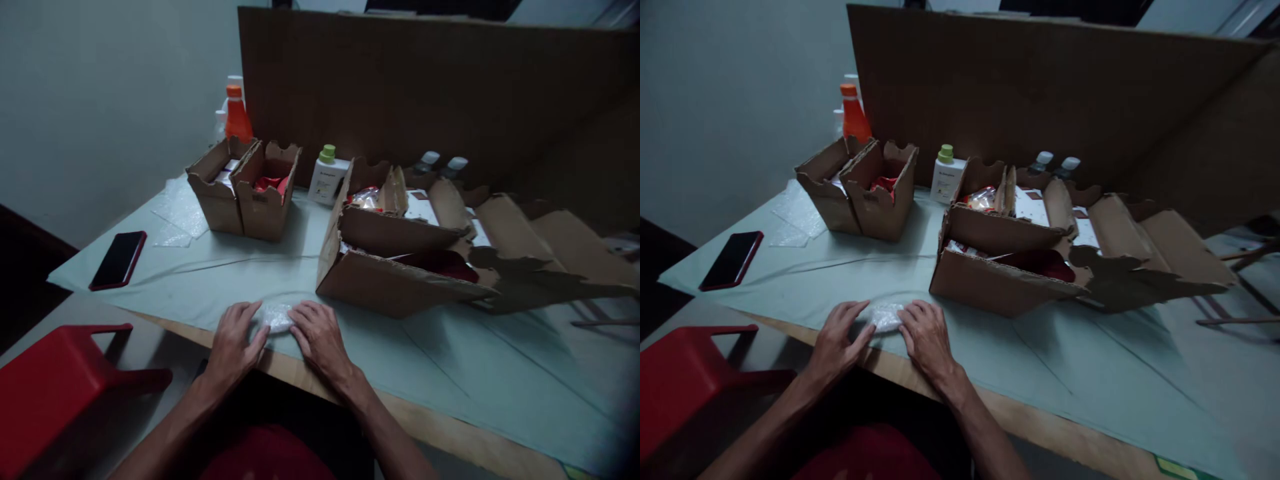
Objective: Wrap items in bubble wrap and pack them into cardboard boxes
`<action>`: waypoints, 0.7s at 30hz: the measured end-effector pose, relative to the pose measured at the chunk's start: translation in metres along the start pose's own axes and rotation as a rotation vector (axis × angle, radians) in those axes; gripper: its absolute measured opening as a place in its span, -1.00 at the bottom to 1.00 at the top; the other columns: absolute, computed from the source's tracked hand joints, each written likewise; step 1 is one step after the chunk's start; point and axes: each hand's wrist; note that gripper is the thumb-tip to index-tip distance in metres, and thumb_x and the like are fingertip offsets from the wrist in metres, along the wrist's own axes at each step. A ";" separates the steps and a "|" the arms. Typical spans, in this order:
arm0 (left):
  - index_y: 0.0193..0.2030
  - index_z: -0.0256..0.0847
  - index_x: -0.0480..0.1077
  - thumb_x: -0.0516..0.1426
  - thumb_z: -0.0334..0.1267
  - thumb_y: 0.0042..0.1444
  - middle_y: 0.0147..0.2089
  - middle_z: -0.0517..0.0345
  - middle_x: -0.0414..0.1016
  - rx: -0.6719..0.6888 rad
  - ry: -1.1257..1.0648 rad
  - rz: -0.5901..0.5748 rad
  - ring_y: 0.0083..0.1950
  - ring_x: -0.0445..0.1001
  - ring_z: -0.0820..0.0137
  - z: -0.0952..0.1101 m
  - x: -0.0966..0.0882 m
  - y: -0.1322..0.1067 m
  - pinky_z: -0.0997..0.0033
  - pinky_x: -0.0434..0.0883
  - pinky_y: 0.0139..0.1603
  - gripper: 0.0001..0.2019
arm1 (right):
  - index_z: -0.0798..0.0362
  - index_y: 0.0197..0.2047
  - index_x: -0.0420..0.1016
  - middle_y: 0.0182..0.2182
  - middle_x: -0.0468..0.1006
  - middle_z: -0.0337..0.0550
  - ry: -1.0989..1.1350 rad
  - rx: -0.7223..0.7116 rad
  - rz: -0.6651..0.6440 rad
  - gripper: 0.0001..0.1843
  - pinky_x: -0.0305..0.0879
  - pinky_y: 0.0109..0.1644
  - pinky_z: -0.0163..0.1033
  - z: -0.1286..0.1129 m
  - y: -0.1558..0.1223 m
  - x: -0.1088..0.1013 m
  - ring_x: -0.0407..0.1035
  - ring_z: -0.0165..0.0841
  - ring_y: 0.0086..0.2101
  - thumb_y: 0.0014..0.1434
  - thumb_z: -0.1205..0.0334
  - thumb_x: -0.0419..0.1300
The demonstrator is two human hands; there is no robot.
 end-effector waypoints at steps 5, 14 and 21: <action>0.20 -0.13 0.36 0.21 -0.08 0.15 0.00 -0.02 0.49 -0.314 -0.348 0.038 -0.08 0.51 0.23 0.012 -0.001 -0.028 0.19 0.48 -0.05 -0.52 | 0.01 -0.02 0.60 -0.12 0.65 -0.07 0.362 0.317 0.168 -0.73 0.29 0.06 -0.11 -0.003 -0.012 -0.010 0.46 -0.22 -0.09 0.33 0.20 0.13; -0.28 -0.27 0.49 0.36 0.14 -0.11 -0.46 0.21 0.42 -0.632 -1.005 -0.396 -0.43 0.37 0.42 0.036 0.004 -0.002 0.47 0.36 -0.40 -0.52 | 0.10 -0.20 0.55 -0.38 0.52 -0.19 1.275 0.523 -0.152 -0.51 0.31 -0.22 -0.29 -0.032 -0.048 -0.017 0.38 -0.37 -0.36 0.27 -0.20 0.15; -0.31 -0.29 0.46 0.41 0.11 -0.17 -0.44 0.20 0.46 -0.810 -1.087 -0.184 -0.44 0.37 0.43 0.047 0.019 0.006 0.46 0.35 -0.40 -0.50 | -0.11 0.42 0.10 0.31 0.30 0.08 0.385 0.116 0.238 -0.22 0.34 0.16 -0.04 -0.020 -0.085 -0.035 0.30 -0.10 0.20 0.19 0.23 0.27</action>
Point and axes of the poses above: each hand's wrist, its own y-axis towards the middle knuckle, its own x-axis out of the palm, z = x × y
